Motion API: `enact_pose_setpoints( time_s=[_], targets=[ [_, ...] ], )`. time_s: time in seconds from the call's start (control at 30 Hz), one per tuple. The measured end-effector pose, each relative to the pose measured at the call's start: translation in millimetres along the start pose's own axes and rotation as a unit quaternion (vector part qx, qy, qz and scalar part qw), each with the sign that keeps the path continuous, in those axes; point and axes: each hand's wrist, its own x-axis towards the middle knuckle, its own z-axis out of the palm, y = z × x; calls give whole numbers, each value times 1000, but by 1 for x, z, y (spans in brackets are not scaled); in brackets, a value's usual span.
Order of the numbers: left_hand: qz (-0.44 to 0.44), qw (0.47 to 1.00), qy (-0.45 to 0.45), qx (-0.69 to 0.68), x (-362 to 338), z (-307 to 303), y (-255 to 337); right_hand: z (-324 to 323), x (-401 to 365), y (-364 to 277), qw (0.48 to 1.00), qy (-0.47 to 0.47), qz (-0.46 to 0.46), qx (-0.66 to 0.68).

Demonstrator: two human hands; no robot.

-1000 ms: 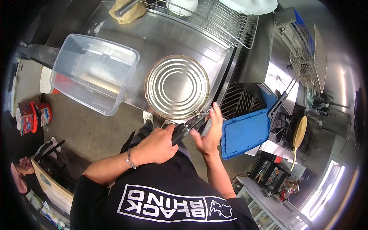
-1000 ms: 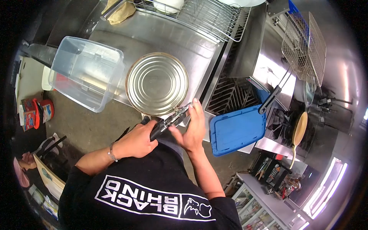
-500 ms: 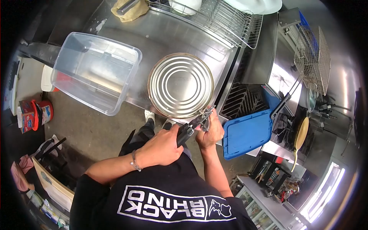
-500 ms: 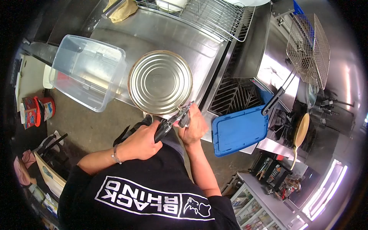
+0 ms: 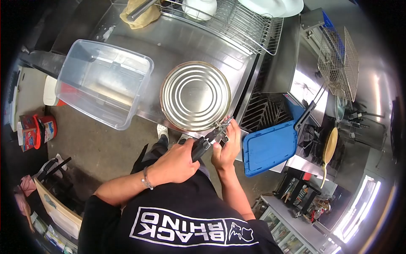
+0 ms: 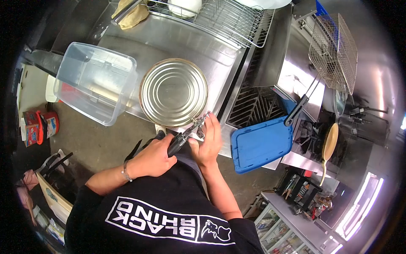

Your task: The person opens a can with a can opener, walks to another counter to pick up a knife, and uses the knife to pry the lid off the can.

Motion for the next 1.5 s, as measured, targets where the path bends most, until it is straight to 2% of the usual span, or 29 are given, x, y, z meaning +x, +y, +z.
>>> enact_pose_setpoints(
  time_s=[0.07, 0.13, 0.17, 0.27, 0.3, 0.33, 0.47, 0.5, 0.53, 0.57, 0.6, 0.63, 0.67, 0.7, 0.73, 0.8, 0.87, 0.93, 0.97, 1.0, 1.03, 1.07, 1.1, 1.13, 1.2, 1.23, 1.3, 1.43, 1.5],
  targets=[
    [-2, 1000, 0, -7, 0, 1, 1, -5, -2, -4, 1000, -14, 16, 3],
    [-17, 1000, -2, -16, -1, 0, 2, -5, -10, 0, 990, -68, 115, 36],
    [-19, 1000, -2, -16, -1, 0, 3, 1, -11, 3, 990, -31, 126, 58],
    [-29, 999, -15, -23, -1, -3, 6, 2, -20, 24, 993, -97, 69, 9],
    [-27, 999, -19, -21, -1, -3, 7, 6, -13, 27, 997, -75, 24, -11],
    [-25, 999, -24, -20, -1, -4, 7, 7, -15, 28, 997, -77, 25, -12],
    [-18, 999, -21, -25, 0, -4, 6, 15, -15, 15, 994, -61, 89, 18],
    [-22, 999, -26, -19, 0, -4, 6, 11, -16, 9, 981, -83, 158, 70],
    [-27, 999, -31, -13, 0, -5, 6, 10, -16, 3, 961, -104, 225, 121],
    [-28, 999, -30, -11, 1, -6, 4, 12, -15, -6, 938, -80, 303, 147],
    [-10, 1000, -13, 0, 1, -4, 1, 7, -2, -16, 938, -80, 304, 147],
    [8, 1000, 2, 12, 0, -3, -1, 0, 15, -29, 861, -97, 443, 232],
    [10, 1000, 1, 13, 0, -5, 1, -5, 27, -36, 757, -111, 565, 308],
    [-2, 1000, -10, 3, 0, -7, 4, -7, 31, -36, 719, -115, 579, 368],
    [-15, 1000, -22, -7, 1, -9, 6, -10, 31, -34, 720, -113, 577, 368],
    [-8, 1000, -19, 4, 2, -9, 3, -18, 28, -29, 727, -201, 536, 379],
    [0, 1000, -14, 15, 2, -8, 1, -23, 32, -25, 744, -212, 512, 375],
    [7, 1000, -4, 4, 3, -8, -1, -25, 35, -25, 868, -210, 419, 166],
    [7, 1000, -4, 4, 2, -9, 1, -18, 24, -14, 944, -139, 287, 85],
    [-4, 1000, -11, -15, 2, -12, 6, -14, 15, -8, 944, -139, 287, 84],
    [-15, 999, -17, -35, 2, -13, 8, -12, 8, -2, 983, -73, 167, 26],
    [-14, 999, -16, -36, 3, -13, 8, -9, 2, 4, 999, -7, 43, -32],
    [-10, 999, -13, -44, 3, -12, 7, -13, -6, 15, 995, -81, -38, -33],
    [-6, 999, -12, -51, 3, -11, 6, -7, -16, 20, 994, -103, -31, -14],
    [-18, 998, -21, -49, 4, -13, 7, 3, -21, 34, 994, -58, -91, -17],
    [-29, 998, -30, -47, 4, -13, 8, 6, -23, 42, 994, -58, -90, -16],
    [-31, 998, -30, -40, 4, -14, 10, 12, -25, 53, 985, -17, -153, -73],
    [-34, 997, -43, -48, 6, -19, 15, 26, -21, 64, 983, 28, -177, -38],
    [-42, 996, -45, -58, 7, -20, 18, 30, -18, 66, 977, 72, -188, -72]
  ],
)
